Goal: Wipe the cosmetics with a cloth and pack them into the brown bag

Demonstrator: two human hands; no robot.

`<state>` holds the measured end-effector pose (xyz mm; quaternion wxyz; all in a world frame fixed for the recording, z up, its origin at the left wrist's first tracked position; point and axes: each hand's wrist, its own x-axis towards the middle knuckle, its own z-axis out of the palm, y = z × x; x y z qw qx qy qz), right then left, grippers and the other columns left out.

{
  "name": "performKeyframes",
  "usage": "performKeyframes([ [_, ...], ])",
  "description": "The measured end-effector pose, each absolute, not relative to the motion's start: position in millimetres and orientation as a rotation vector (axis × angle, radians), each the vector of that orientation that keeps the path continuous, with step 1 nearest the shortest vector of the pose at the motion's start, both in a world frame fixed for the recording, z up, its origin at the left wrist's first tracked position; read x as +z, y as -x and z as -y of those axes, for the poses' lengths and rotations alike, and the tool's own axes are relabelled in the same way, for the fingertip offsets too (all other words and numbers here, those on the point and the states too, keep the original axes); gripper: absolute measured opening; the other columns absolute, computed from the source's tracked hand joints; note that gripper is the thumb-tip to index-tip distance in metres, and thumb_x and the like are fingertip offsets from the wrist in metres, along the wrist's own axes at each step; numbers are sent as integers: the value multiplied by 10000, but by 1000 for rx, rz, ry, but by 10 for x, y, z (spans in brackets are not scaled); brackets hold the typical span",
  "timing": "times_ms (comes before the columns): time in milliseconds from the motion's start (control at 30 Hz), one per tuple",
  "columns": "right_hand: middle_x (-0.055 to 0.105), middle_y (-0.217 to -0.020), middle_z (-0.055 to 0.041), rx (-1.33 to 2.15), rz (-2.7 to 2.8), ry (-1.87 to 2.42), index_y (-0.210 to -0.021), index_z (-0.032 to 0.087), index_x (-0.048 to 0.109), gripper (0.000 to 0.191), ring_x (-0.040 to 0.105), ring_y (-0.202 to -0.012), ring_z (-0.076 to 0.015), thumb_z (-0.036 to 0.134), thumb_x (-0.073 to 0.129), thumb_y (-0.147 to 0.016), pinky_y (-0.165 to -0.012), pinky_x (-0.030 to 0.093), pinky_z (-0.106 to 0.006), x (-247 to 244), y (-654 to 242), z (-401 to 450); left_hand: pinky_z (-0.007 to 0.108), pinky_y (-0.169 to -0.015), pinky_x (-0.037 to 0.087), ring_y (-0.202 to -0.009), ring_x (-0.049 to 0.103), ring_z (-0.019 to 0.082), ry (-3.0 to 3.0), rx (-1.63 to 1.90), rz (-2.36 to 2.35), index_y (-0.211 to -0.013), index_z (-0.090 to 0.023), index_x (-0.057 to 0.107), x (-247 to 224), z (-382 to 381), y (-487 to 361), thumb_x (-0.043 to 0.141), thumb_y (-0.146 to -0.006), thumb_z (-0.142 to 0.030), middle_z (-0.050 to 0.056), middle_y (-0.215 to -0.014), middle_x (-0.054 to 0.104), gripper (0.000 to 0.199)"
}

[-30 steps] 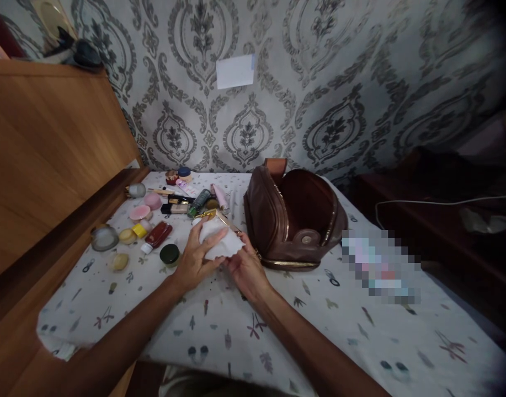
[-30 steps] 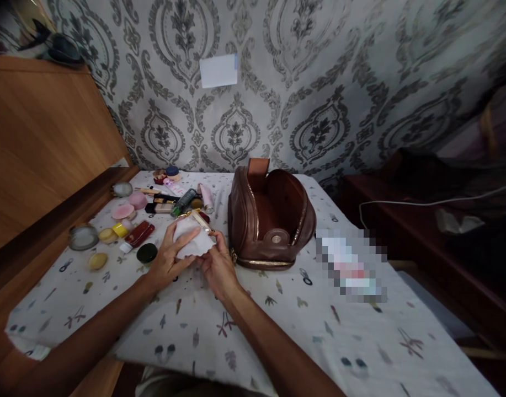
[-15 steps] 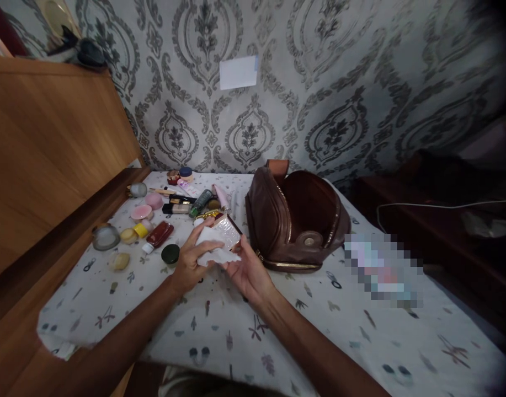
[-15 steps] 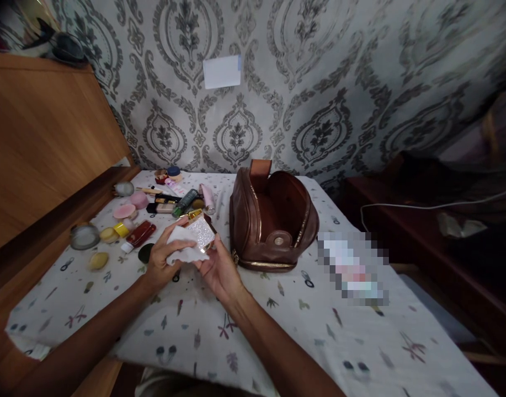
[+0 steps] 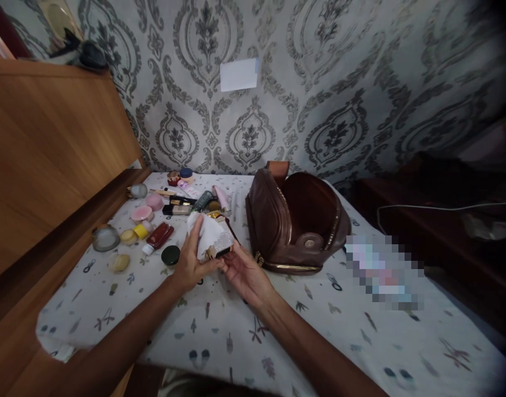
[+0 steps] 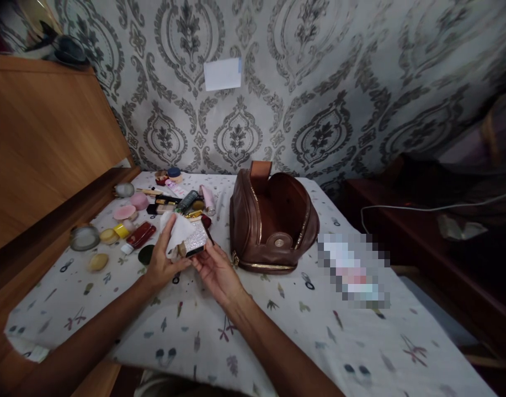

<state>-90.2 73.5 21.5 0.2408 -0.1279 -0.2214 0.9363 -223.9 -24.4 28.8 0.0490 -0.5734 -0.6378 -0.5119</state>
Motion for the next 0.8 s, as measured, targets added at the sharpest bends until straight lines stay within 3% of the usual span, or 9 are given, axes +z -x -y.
performKeyframes([
  [67,751,-906,-2,2559,569,336,-924,195,735,228,668,-804,-116,274,851,-744,-754,562,-226,225,910,-730,469,-1148,366,-1434,379,356,1731,-1517,1969,-1580,-206,173,271,244,2231,694,-799,-597,189,-1567,377,1017],
  [200,758,-893,4,2561,494,348,-885,189,735,237,689,-822,-108,217,879,-698,-820,584,-225,246,921,-714,428,-1163,362,-1435,395,301,1726,-1422,1968,-1566,-254,249,284,250,2203,580,-946,-402,130,-1559,416,718],
  [333,765,-963,15,2543,465,348,-961,229,721,325,704,-831,-109,152,875,-685,-844,597,-246,236,922,-721,397,-1149,395,-1422,420,269,1782,-1398,1863,-1547,-289,305,317,260,2190,537,-972,-302,89,-1520,479,621],
  [533,770,-973,-5,2540,529,345,-996,213,714,373,708,-845,-136,98,842,-666,-746,588,-220,182,947,-755,458,-1213,282,-1488,293,285,1977,-1360,1666,-1526,-287,362,381,265,2183,388,-1015,-245,75,-1641,255,514],
  [667,766,-921,-29,2567,639,327,-983,187,724,306,692,-913,-195,318,835,-729,-769,564,-281,270,927,-708,527,-1190,298,-1493,263,340,2089,-1308,1583,-1525,-257,370,413,273,2158,374,-1019,-417,124,-1641,240,532],
  [800,755,-980,-54,2523,846,280,-1042,198,718,472,672,-956,-228,523,818,-715,-738,537,-296,375,880,-623,527,-1209,256,-1510,210,340,2152,-1341,1582,-1546,-223,325,440,295,2125,358,-1016,-450,137,-1633,259,577],
])
